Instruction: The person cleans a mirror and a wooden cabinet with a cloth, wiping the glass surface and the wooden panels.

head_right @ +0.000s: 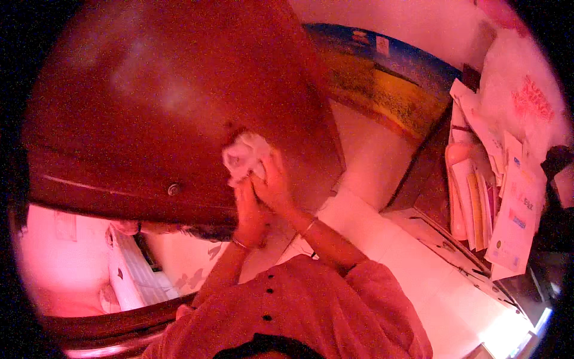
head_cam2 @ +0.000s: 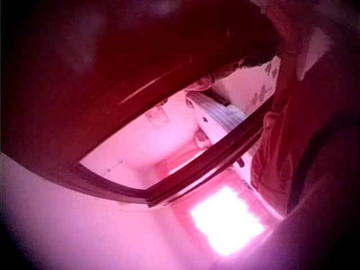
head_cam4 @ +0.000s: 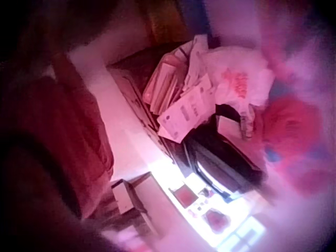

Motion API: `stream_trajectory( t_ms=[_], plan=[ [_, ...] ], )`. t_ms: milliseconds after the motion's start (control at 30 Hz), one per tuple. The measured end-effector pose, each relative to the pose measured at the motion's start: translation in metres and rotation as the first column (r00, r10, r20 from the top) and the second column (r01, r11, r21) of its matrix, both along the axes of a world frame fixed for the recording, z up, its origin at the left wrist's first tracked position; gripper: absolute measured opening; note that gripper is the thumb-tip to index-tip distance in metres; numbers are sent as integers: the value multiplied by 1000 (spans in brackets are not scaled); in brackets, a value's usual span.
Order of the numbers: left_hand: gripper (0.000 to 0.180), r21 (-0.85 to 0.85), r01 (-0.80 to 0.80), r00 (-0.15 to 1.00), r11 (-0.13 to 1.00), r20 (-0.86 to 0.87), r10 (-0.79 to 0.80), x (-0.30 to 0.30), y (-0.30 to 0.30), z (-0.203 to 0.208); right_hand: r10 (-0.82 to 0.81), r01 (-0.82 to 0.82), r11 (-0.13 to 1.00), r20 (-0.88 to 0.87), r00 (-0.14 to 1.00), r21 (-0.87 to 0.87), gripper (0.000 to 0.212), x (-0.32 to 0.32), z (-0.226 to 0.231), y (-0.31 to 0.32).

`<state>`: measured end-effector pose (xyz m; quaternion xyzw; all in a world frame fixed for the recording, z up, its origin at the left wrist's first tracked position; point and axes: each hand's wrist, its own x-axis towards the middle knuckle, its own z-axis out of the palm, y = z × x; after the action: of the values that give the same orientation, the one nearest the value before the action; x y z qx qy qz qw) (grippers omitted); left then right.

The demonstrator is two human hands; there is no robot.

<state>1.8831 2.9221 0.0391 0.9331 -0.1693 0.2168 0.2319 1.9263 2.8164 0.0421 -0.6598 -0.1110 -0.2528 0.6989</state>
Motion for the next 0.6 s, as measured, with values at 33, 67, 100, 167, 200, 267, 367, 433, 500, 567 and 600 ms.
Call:
stream_trajectory(
  t_ms=[33, 67, 100, 167, 200, 267, 367, 433, 500, 567, 600],
  plan=[
    [66, 82, 8, 995, 997, 98, -16, 12, -6, 18, -4, 3, 1000, 70, 998, 18, 49, 11, 28, -12],
    [68, 63, -4, 996, 998, 90, -2, 22, -16, 40, -30, 33, 999, 180, 983, -16, 46, 28, 46, -21],
    [70, 44, -22, 996, 999, 83, 19, 33, -25, 60, -46, 62, 997, 290, 956, -46, 43, 45, 62, -27],
    [71, 51, -13, 965, 999, 262, -1, 60, -46, 86, -54, 81, 996, 451, 891, -40, 38, 71, 97, -45],
    [72, 51, -18, 902, 999, 431, -6, 70, -52, 95, -59, 83, 996, 446, 893, -33, 38, 79, 115, -50],
    [70, 31, -70, 892, 997, 450, 49, 82, -69, 115, -89, 169, 984, 668, 739, -55, 34, 94, 138, -63],
    [61, 125, -178, 875, 976, 474, 99, 102, -76, 105, -73, 253, 957, 719, 691, -145, 33, 132, 118, -74],
    [54, 247, -228, 877, 942, 472, 88, 109, -74, 89, -83, 216, 968, 647, 758, -129, 31, 129, 91, -80],
    [40, 331, -69, 923, 941, 380, -66, 112, -76, 75, -83, 177, 978, 575, 814, -110, 28, 125, 53, -88],
    [35, 363, -29, 935, 931, 340, -104, 119, -90, 60, -140, 202, 968, 346, 928, -149, 30, 124, 4, -92],
    [32, 378, -6, 941, 926, 316, -123, 122, -96, 47, -148, 206, 968, 334, 931, -146, 30, 123, -17, -93]
  ],
)
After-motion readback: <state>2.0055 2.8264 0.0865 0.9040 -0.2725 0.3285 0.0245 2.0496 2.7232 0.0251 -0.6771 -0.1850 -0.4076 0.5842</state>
